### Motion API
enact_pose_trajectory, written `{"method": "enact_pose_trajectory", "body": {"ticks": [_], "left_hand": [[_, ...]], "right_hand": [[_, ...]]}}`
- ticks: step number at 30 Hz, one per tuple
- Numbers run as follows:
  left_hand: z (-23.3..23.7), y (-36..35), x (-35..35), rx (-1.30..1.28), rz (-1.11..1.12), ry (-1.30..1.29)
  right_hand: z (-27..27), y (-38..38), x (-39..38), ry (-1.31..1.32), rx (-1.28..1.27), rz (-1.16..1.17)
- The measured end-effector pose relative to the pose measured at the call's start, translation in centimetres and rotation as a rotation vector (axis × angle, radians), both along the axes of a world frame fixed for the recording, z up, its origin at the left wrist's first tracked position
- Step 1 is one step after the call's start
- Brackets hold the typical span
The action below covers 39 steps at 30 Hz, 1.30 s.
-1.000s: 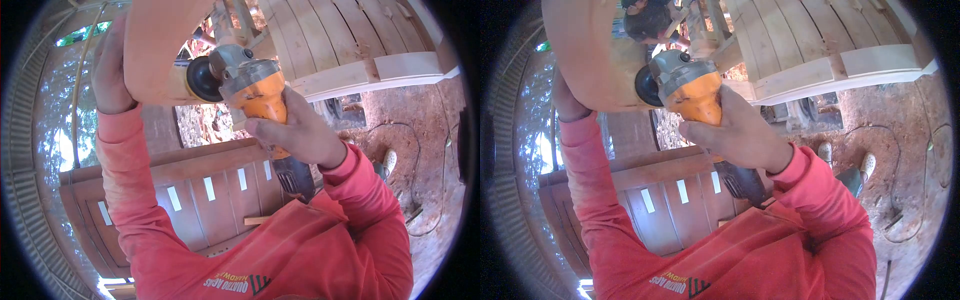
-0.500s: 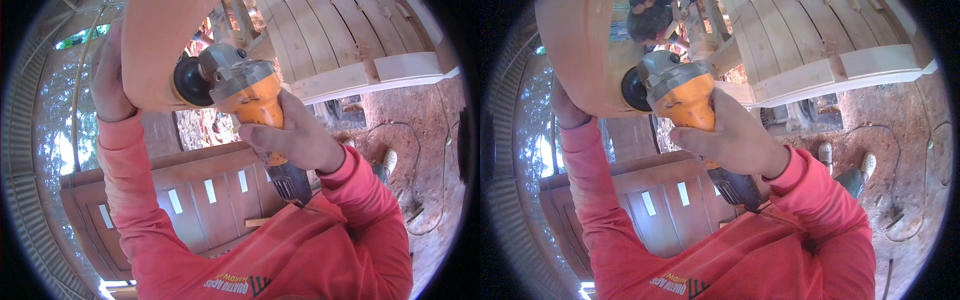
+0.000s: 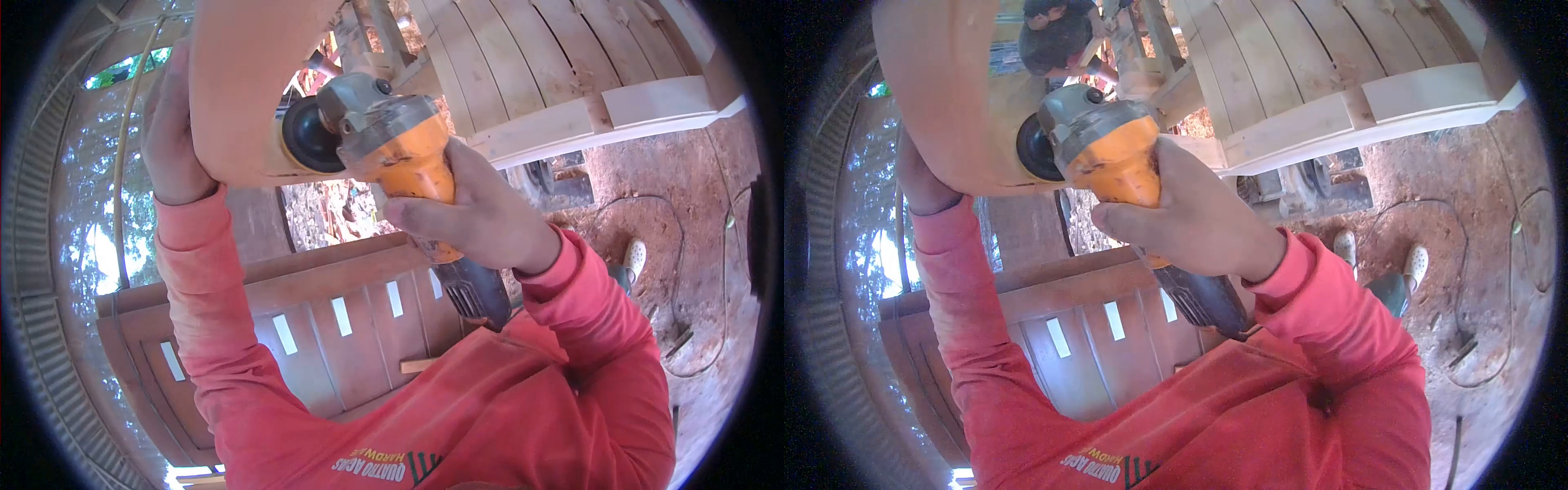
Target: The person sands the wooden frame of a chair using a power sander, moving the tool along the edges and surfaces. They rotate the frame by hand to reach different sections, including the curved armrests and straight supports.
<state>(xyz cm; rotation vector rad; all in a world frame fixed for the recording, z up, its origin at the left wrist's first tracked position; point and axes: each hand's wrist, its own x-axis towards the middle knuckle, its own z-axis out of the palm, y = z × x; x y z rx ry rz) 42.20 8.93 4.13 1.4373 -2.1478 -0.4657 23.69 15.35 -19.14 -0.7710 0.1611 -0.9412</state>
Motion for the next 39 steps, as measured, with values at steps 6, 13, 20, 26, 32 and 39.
{"method": "enact_pose_trajectory", "body": {"ticks": [6, 13, 20, 26, 32, 39], "left_hand": [[-0.1, -0.1, -0.4, -0.042, -0.053, -0.036], [-0.2, 0.0, 0.7, -0.119, -0.048, -0.103], [-0.2, 0.2, 0.8, -0.217, -0.073, -0.289], [0.9, -0.5, 5.2, -0.035, 0.053, 0.101], [-0.7, 0.6, 0.3, -0.132, 0.191, -0.037], [-0.4, 0.6, 0.6, -0.073, 0.278, 0.09]], "right_hand": [[-0.6, 0.1, 0.1, -0.02, 0.054, 0.007], [0.4, -0.3, 0.2, -0.053, 0.01, -0.014], [-0.7, 0.1, 0.4, -0.019, 0.055, -0.069], [0.1, -0.3, 0.1, 0.03, 0.022, -0.011], [-0.5, -0.1, 0.6, -0.085, 0.077, -0.063], [1.5, -0.8, -0.4, -0.176, 0.073, 0.063]]}}
